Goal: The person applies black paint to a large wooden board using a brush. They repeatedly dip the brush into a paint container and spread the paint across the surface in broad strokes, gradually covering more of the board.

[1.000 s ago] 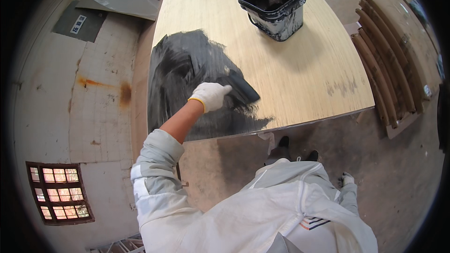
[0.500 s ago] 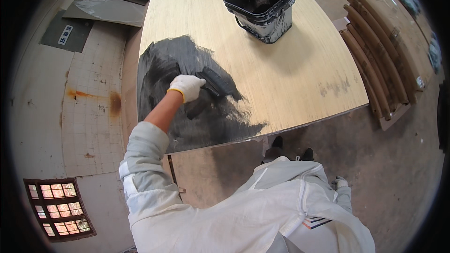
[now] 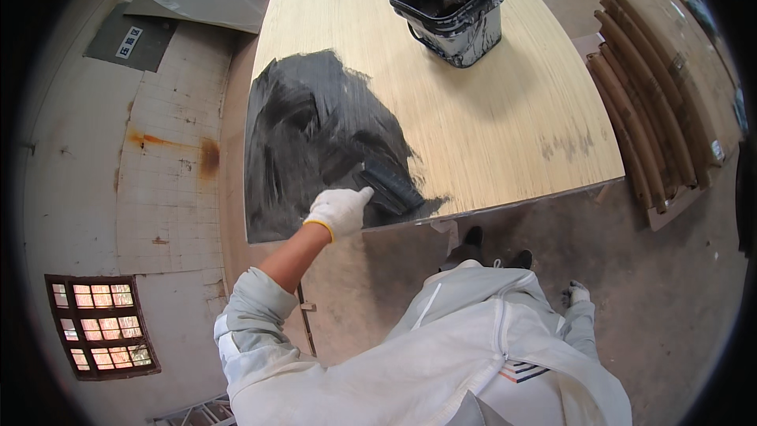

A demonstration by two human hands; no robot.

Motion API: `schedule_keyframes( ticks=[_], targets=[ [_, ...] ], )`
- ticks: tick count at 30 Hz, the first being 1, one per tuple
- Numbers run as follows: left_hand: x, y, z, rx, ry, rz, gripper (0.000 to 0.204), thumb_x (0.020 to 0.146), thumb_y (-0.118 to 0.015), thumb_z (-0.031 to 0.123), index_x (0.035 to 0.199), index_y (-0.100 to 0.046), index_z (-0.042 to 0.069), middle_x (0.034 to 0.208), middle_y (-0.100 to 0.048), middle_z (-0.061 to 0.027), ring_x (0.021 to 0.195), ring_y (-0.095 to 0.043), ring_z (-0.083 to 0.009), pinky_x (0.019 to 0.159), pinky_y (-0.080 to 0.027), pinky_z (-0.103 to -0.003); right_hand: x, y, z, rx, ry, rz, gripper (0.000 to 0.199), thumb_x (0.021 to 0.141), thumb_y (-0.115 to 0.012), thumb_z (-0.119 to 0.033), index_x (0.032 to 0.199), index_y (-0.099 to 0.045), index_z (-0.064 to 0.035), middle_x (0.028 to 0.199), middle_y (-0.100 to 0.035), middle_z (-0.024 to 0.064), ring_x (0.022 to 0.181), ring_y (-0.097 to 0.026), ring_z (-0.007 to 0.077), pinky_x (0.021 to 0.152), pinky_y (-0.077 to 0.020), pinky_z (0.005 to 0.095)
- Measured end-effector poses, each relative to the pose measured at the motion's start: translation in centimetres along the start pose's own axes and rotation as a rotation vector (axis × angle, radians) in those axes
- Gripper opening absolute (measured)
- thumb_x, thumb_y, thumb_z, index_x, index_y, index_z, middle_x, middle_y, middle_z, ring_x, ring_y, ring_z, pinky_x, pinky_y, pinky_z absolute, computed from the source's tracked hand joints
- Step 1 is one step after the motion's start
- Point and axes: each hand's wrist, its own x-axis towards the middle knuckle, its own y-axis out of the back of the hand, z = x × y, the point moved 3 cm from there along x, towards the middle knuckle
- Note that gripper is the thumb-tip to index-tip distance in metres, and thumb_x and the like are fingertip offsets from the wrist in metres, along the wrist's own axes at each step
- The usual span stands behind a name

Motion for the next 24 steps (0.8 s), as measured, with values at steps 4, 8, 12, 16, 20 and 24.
schedule_keyframes(
  ticks=[4, 8, 12, 16, 20, 24],
  targets=[
    [1.5, 0.8, -4.2, -0.071, 0.132, 0.088, 0.043, 0.095, -0.057, 0.014, 0.136, -0.068, 0.008, 0.118, -0.078, -0.0201, 0.11, -0.076, -0.0385, 0.09, -0.061, -0.049, 0.4, 0.5, -1.7, -0.092, 0.027, -0.003, 0.056, 0.097, -0.058, -0.003, 0.15, -0.058, -0.0182, 0.09, -0.073, 0.0157, 0.058, -0.066, 0.0261, 0.046, -0.0458, 0.0403],
    [-0.3, -0.5, 1.6, -0.034, 0.05, 0.05, 0.045, 0.094, -0.058, 0.015, 0.138, -0.069, 0.012, 0.119, -0.078, -0.0193, 0.112, -0.074, -0.0385, 0.094, -0.059, -0.051, 1.3, 2.2, -1.8, -0.055, -0.011, -0.002, 0.055, 0.096, -0.057, -0.002, 0.148, -0.059, -0.0188, 0.091, -0.074, 0.0164, 0.058, -0.066, 0.0269, 0.047, -0.0469, 0.0419],
    [1.1, 0.1, -2.1, -0.121, 0.16, 0.169, 0.04, 0.095, -0.06, 0.015, 0.133, -0.071, 0.01, 0.12, -0.078, -0.0176, 0.112, -0.075, -0.0384, 0.093, -0.06, -0.049, 4.1, 3.4, -0.4, -0.085, -0.003, -0.034, 0.054, 0.096, -0.057, 0.0, 0.146, -0.06, -0.019, 0.089, -0.073, 0.0162, 0.057, -0.065, 0.0269, 0.047, -0.0472, 0.0424],
    [-0.3, -0.5, 2.9, -0.035, 0.068, 0.036, 0.05, 0.099, -0.054, 0.016, 0.148, -0.063, 0.012, 0.117, -0.078, -0.0211, 0.11, -0.075, -0.0379, 0.092, -0.06, -0.048, 2.1, 3.9, -1.4, -0.04, -0.044, -0.025, 0.051, 0.095, -0.058, 0.001, 0.143, -0.061, -0.0174, 0.087, -0.073, 0.0158, 0.057, -0.065, 0.0268, 0.047, -0.0469, 0.0418],
    [0.5, -0.6, 1.8, -0.091, 0.114, 0.095, 0.057, 0.094, -0.056, 0.012, 0.151, -0.06, 0.013, 0.119, -0.078, -0.0191, 0.11, -0.075, -0.0393, 0.092, -0.059, -0.052, 2.0, 4.7, -1.1, -0.149, -0.026, -0.016, 0.048, 0.095, -0.059, 0.0, 0.14, -0.062, -0.0172, 0.085, -0.072, 0.0157, 0.055, -0.064, 0.0263, 0.047, -0.0457, 0.042],
    [5.4, 1.9, -1.9, -0.122, 0.181, 0.274, 0.039, 0.097, -0.057, 0.015, 0.134, -0.068, 0.007, 0.119, -0.078, -0.0191, 0.112, -0.075, -0.0384, 0.094, -0.06, -0.051, 2.2, 3.5, -2.5, -0.198, -0.002, -0.004, 0.048, 0.092, -0.058, 0.002, 0.136, -0.062, -0.018, 0.083, -0.072, 0.0153, 0.053, -0.062, 0.0262, 0.045, -0.0425, 0.0431]
  ],
)
